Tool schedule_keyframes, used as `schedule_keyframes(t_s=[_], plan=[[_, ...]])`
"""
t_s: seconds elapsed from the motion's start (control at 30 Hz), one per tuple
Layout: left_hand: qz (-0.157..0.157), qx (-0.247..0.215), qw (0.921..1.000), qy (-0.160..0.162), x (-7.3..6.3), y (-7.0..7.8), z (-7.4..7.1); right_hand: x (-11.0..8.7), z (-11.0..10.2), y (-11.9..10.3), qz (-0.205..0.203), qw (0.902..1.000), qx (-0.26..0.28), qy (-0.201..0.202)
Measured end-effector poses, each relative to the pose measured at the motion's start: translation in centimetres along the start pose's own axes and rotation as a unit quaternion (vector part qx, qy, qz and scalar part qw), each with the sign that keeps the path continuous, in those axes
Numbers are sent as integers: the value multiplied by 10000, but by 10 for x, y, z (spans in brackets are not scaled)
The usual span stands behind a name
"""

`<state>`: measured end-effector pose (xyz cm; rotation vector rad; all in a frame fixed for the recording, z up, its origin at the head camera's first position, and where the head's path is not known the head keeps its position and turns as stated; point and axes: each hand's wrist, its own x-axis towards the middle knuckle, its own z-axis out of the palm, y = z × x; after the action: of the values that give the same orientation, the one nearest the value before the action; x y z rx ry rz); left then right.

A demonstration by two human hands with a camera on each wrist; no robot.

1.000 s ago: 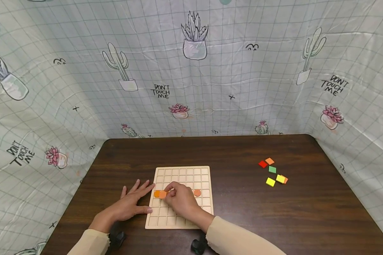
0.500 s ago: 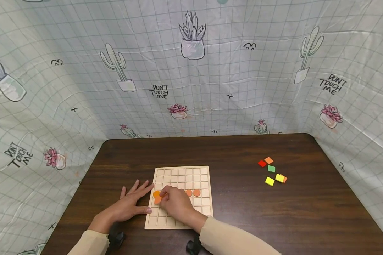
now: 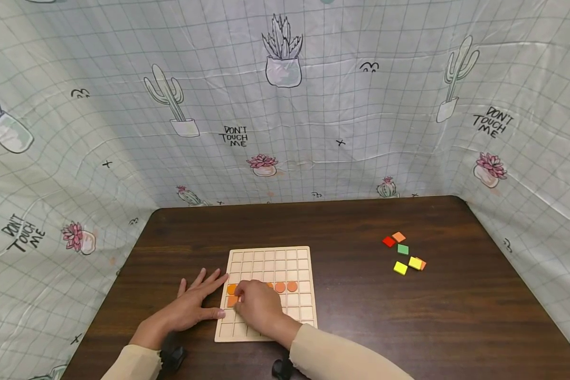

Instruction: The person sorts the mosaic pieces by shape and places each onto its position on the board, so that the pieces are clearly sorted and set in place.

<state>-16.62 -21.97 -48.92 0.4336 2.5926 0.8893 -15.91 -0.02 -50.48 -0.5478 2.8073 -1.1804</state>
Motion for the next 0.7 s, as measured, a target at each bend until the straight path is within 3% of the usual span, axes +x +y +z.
schedule_keyframes(t_s=[0.7], plan=[[-5,58,10000,19,1,-2,1,-1,-1,-5,99,9999,-38,55]])
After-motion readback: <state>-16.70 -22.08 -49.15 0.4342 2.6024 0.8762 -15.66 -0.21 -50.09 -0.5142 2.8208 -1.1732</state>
